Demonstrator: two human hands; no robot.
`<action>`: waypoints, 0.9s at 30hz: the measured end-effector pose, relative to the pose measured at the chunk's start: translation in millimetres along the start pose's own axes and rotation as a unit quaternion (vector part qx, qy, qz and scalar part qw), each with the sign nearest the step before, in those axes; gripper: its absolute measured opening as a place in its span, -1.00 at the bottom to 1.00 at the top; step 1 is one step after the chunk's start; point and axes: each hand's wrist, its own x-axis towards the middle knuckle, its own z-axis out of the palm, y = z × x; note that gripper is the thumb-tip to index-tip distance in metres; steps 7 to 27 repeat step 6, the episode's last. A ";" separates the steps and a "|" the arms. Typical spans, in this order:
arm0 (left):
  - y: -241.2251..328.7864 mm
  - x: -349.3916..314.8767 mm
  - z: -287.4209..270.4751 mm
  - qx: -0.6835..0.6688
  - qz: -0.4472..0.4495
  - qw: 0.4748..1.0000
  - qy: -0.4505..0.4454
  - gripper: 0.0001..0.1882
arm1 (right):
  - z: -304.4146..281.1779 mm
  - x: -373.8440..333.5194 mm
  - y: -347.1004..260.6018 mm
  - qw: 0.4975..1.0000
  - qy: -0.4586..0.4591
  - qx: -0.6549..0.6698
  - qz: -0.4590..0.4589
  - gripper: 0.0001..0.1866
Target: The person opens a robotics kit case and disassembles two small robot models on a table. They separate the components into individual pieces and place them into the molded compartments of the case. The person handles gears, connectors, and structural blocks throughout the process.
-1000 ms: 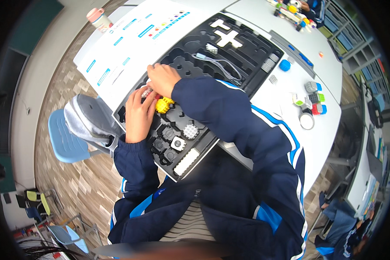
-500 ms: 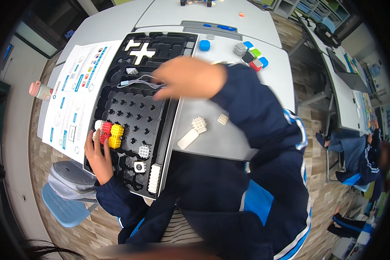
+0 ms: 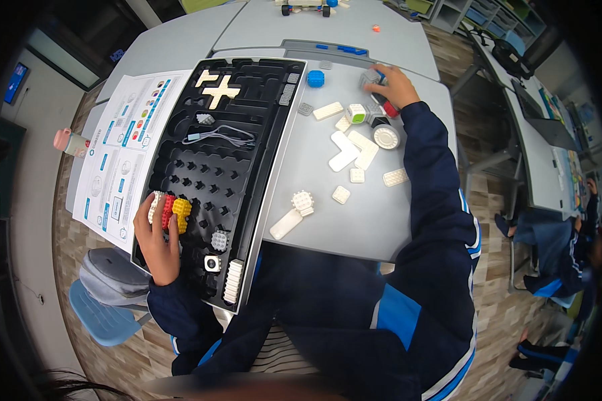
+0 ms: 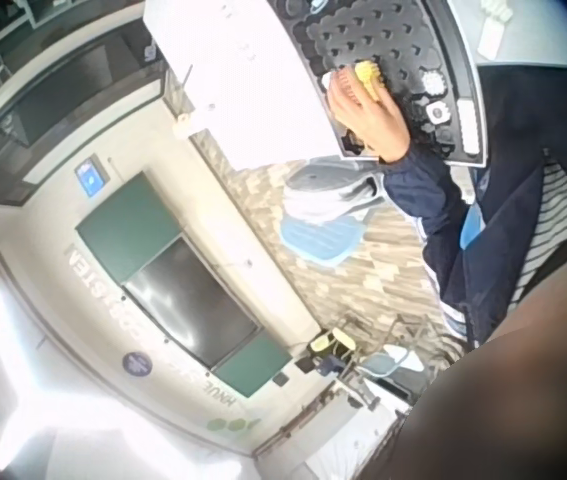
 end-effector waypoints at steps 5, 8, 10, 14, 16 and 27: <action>30.4 32.8 -19.4 -0.159 0.070 0.980 -0.099 -0.55 | -38.5 -1.9 -54.6 0.973 0.190 0.056 -0.116 -0.41; 38.4 41.3 -21.1 -0.205 0.082 0.967 -0.126 -0.55 | -48.2 -6.9 -69.5 0.961 0.205 0.106 -0.156 -0.41; 38.4 41.3 -21.1 -0.205 0.082 0.967 -0.126 -0.55 | -48.2 -6.9 -69.5 0.961 0.205 0.106 -0.156 -0.41; 38.4 41.3 -21.1 -0.205 0.082 0.967 -0.126 -0.55 | -48.2 -6.9 -69.5 0.961 0.205 0.106 -0.156 -0.41; 38.4 41.3 -21.1 -0.205 0.082 0.967 -0.126 -0.55 | -48.2 -6.9 -69.5 0.961 0.205 0.106 -0.156 -0.41; 38.4 41.3 -21.1 -0.205 0.082 0.967 -0.126 -0.55 | -48.2 -6.9 -69.5 0.961 0.205 0.106 -0.156 -0.41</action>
